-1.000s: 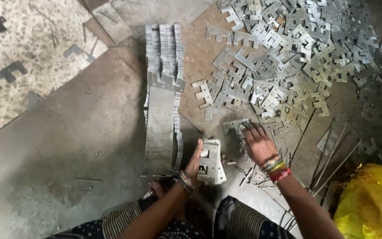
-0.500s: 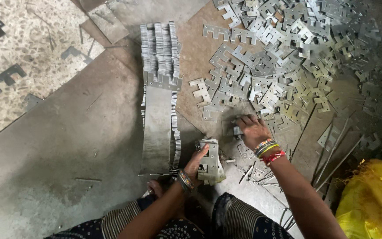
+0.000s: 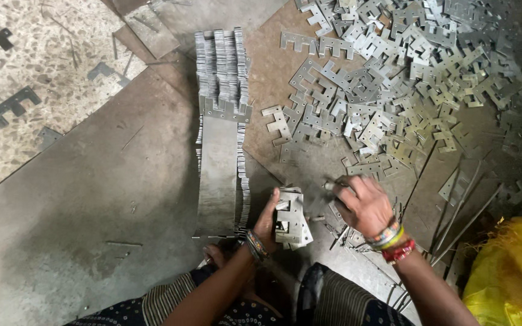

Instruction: The person sits on the floor and sorts small metal brackets by picking them up from a large pile and stacking them into neat columns. The hands repeatedly pick, align, and place the brackets, gradually building organized stacks.

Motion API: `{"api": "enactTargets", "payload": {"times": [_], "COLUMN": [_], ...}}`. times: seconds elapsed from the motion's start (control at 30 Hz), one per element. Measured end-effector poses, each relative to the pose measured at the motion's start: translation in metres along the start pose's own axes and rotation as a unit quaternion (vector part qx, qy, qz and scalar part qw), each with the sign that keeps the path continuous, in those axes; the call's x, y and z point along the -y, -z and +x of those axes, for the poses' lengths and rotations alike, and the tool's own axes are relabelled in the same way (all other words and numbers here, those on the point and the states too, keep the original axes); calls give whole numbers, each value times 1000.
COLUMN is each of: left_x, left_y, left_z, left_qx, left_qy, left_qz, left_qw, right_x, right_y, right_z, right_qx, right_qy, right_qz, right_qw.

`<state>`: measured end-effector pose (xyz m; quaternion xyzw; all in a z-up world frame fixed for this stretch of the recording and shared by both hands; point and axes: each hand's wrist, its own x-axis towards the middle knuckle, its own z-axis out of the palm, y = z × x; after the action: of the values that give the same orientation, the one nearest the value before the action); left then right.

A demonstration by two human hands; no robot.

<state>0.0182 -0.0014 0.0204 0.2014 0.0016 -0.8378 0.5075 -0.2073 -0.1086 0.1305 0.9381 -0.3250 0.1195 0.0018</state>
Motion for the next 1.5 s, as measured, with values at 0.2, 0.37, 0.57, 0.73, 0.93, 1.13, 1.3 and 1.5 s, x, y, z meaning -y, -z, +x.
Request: {"api": "enactTargets", "payload": {"times": [0.2,0.37,0.57,0.73,0.93,1.13,1.3,1.5], "left_x": [-1,6,13,8,-2,3,15,11], "left_y": [-3,8,24,18,4,20,43,39], "left_z": [6,8,7,6,6,13,16,20], "left_qx": [-43,-49,-30,-16,-38,-19,-63,-13], "left_qy": [8,16,45,23,-9,16,53,16], "left_qz": [35,46,31,42,0,58,87,115], "left_qw": [998,998,998,999,999,998,993,993], "right_x": [-36,-61,-57,-32,-60,-129,-114,-29], "right_y": [-38,-71,-82,-55,-53,-73,-57,-27], "right_z": [-52,-77,-51,-47,-42,-37,-31,-26], "right_qx": [133,331,102,-13,64,173,263,54], "right_qy": [-16,-46,-5,-18,-87,-196,-376,-235], "right_qz": [-52,-57,-91,-22,-90,-158,56,25], "right_qw": [990,941,991,999,990,952,887,970]}}
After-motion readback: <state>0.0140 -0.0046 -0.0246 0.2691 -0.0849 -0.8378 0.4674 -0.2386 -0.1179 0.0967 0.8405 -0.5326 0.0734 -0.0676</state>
